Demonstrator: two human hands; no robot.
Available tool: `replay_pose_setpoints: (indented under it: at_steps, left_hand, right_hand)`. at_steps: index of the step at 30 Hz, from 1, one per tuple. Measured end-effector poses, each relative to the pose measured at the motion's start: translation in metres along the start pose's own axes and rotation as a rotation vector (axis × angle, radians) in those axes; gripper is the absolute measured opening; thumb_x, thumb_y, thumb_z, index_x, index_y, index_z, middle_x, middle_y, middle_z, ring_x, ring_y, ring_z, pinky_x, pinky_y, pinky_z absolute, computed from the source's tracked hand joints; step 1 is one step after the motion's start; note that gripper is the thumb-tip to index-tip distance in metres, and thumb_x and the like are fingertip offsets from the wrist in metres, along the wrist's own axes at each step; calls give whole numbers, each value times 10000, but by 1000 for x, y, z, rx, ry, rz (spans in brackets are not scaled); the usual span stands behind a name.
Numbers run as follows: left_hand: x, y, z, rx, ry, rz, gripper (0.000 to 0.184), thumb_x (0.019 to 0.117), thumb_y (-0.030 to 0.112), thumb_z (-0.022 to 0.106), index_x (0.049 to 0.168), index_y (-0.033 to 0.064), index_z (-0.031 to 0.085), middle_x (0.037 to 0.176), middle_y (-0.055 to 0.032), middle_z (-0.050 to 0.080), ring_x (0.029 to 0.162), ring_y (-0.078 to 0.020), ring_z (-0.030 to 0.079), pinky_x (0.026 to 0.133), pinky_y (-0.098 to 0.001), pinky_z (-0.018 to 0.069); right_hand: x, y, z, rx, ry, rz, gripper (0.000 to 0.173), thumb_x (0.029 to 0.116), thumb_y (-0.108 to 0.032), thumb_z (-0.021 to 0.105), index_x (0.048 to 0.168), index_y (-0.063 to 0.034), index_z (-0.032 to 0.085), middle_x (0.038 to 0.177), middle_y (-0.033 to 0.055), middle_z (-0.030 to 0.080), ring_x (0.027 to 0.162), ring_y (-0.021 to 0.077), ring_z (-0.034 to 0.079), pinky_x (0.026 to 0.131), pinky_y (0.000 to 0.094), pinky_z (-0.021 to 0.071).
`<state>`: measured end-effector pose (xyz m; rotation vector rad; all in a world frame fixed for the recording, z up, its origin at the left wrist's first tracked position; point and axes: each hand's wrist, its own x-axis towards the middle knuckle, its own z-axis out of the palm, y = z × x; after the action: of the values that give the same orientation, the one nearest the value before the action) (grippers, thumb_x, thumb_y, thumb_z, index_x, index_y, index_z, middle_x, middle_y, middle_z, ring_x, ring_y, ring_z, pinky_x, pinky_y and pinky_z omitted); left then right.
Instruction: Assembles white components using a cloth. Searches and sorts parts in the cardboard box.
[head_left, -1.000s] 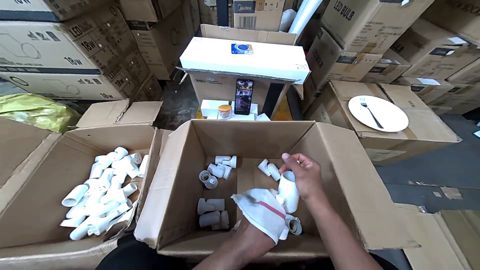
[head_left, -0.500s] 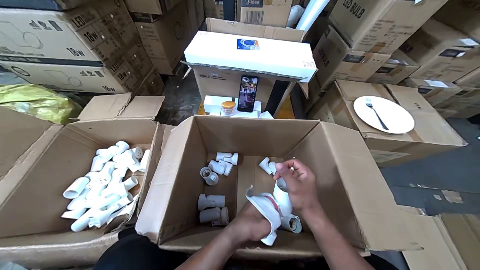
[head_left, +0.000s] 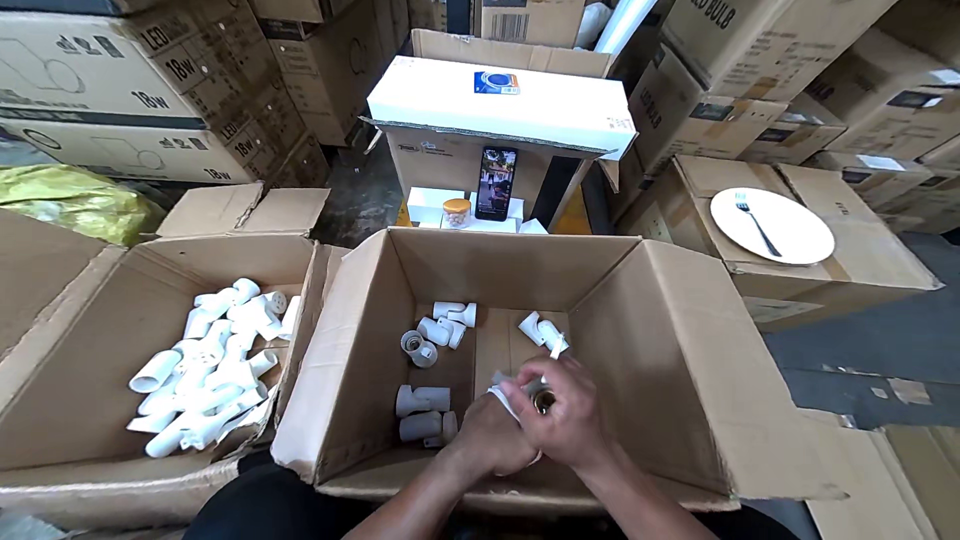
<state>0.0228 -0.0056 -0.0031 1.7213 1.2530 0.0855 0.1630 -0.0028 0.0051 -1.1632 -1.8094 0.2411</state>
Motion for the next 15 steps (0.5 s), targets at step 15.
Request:
replay_pose_setpoints:
  at_steps: [15]
  left_hand:
    - [-2,4,29,435,686,451,358,969,373,580,1019,70,765,913,-113,767,841,-278,760,666,-491,612]
  right_hand:
    - [51,32,-37,373,161,732,138,972,-139,664,878,-38,662,659,3,702,568,72,652,568,225,543]
